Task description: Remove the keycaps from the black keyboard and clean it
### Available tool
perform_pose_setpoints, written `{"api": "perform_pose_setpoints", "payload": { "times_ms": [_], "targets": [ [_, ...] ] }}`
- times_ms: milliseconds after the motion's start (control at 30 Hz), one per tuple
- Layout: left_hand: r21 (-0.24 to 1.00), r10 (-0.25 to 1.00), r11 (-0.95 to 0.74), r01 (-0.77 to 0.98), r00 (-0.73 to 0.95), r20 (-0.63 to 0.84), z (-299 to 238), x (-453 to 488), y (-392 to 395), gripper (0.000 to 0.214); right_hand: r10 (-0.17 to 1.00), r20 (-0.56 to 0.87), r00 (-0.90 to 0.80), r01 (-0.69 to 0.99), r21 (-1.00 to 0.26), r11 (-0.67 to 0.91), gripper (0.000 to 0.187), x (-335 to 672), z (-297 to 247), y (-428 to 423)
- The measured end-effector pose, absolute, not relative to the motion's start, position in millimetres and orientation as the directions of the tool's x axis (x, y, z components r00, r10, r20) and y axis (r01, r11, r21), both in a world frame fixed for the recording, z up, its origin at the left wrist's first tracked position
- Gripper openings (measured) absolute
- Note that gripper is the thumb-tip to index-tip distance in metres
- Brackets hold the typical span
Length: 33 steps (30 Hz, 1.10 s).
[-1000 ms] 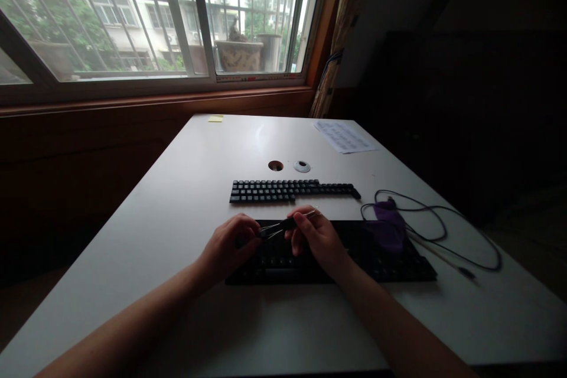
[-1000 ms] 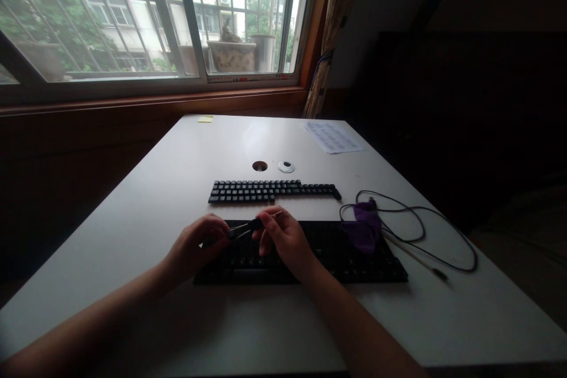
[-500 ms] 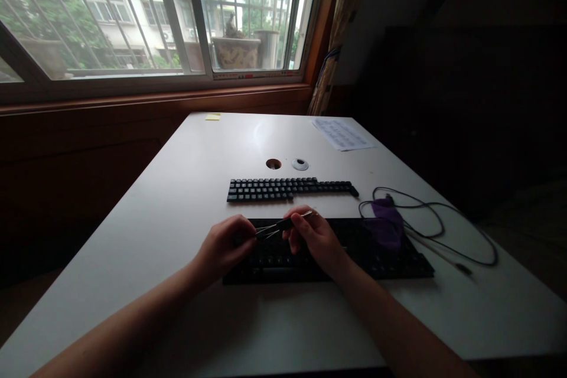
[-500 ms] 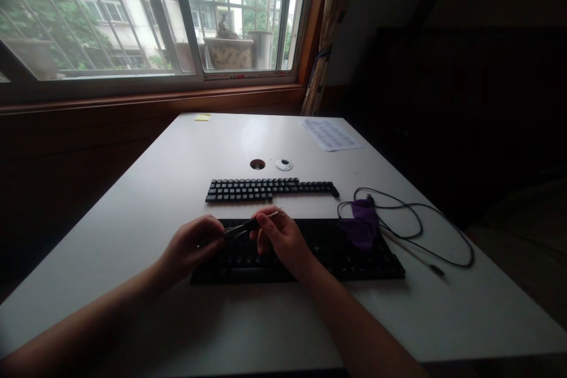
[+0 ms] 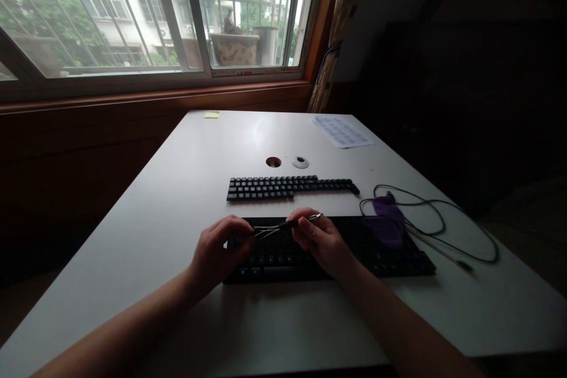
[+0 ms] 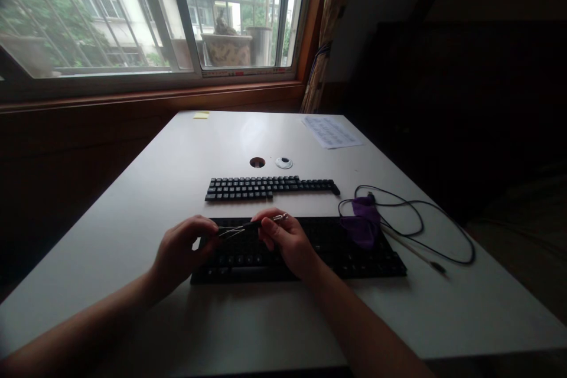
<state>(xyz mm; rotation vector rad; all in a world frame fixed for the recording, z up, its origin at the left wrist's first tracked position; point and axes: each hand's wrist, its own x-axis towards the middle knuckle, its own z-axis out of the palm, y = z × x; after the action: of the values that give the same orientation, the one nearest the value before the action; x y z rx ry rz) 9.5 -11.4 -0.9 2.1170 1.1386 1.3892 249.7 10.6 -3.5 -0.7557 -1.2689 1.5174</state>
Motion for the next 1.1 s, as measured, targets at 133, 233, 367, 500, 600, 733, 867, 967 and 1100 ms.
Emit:
{"api": "perform_pose_setpoints", "payload": {
  "times_ms": [133,233,367,500,600,733,867,967,1100],
  "targets": [
    [0.620,0.740,-0.649,0.441,0.177,0.649,0.4,9.1,-13.0,0.017,0.960,0.111,-0.259,-0.252,-0.967,0.044,0.021,248.2,-2.5,7.7],
    [0.578,0.702,-0.685,0.444,0.190,0.686,1.4,9.9,-13.5,0.017,0.974,0.086,-0.212,-0.237,-0.971,0.034,0.021,245.9,-0.7,4.8],
    [0.547,0.680,-0.704,0.453,0.207,0.704,2.7,12.1,-13.0,0.018,0.983,0.059,-0.173,-0.250,-0.968,0.014,0.022,241.1,1.0,1.8],
    [0.557,0.690,-0.695,0.455,0.203,0.695,2.4,12.2,-12.8,0.017,0.987,0.042,-0.154,-0.296,-0.955,-0.006,0.024,238.0,-0.1,0.5],
    [0.663,0.776,-0.610,0.433,0.159,0.610,0.5,10.1,-12.8,0.014,0.982,0.081,-0.168,-0.302,-0.953,0.027,0.020,238.9,-3.0,0.1],
    [0.881,0.918,-0.395,0.262,0.136,0.372,2.0,7.7,-13.4,0.010,0.962,0.169,-0.214,-0.265,-0.958,0.110,0.015,243.1,-6.1,0.4],
    [0.986,0.976,-0.155,0.066,0.163,0.143,6.5,6.7,-13.5,0.014,0.919,0.275,-0.282,-0.207,-0.953,0.222,0.015,249.7,-4.8,2.8],
    [0.998,0.981,-0.049,-0.034,0.188,0.054,5.7,5.0,-11.4,0.017,0.882,0.335,-0.332,-0.170,-0.941,0.293,0.017,256.0,-1.7,4.9],
    [0.996,0.984,-0.033,-0.081,0.170,0.046,3.4,3.2,-9.3,0.018,0.863,0.402,-0.306,-0.116,-0.915,0.386,0.018,261.2,4.4,4.7]
  ]
}}
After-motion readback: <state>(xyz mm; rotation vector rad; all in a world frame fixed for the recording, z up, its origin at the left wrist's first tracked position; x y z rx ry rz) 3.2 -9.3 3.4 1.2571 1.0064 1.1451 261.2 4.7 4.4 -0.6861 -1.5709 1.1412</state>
